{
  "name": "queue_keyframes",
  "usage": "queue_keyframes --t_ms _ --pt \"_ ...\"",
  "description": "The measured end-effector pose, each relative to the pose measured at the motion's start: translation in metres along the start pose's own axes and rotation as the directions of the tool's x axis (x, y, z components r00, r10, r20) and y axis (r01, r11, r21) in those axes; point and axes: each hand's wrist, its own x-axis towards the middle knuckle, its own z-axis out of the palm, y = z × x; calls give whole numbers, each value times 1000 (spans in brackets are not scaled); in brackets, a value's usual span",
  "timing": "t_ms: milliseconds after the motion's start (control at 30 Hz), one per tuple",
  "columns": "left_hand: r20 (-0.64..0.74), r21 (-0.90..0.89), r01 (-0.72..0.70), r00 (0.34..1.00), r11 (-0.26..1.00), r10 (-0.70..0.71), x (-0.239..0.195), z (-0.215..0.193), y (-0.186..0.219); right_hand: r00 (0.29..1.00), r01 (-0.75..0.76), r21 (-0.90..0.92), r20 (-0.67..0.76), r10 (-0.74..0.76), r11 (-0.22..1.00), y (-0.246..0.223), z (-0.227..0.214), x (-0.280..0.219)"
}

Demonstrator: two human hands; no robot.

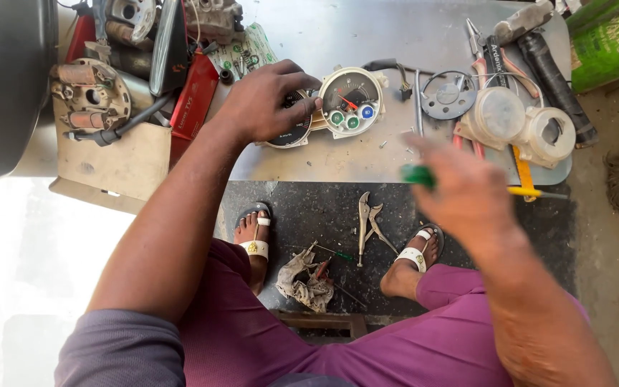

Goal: The person sits at a workbench and uses a screwdriver to unscrew and pry open a motorcycle instrument cluster, separating the speedometer dial and bezel from its housing. They remove small screws, lift off the clear lens cover, and work on the gauge face with their hands.

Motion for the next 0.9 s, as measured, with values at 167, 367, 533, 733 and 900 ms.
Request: queue_keyframes --t_ms 167,367,533,733,900 --pt "24 -24 -32 999 999 32 8 8 -1 978 0 -91 210 19 996 -13 36 23" --pt "-6 -5 -63 998 998 63 2 5 -2 949 17 -119 314 21 993 -21 52 49" --pt "-8 10 -75 997 997 75 5 7 -3 943 2 -120 329 38 993 -25 52 60" --pt "10 53 -75 997 996 74 6 10 -4 966 -8 -78 258 28 997 -20 57 57" --pt "8 82 -84 996 993 84 6 11 -6 995 0 -34 102 4 999 -18 53 46"
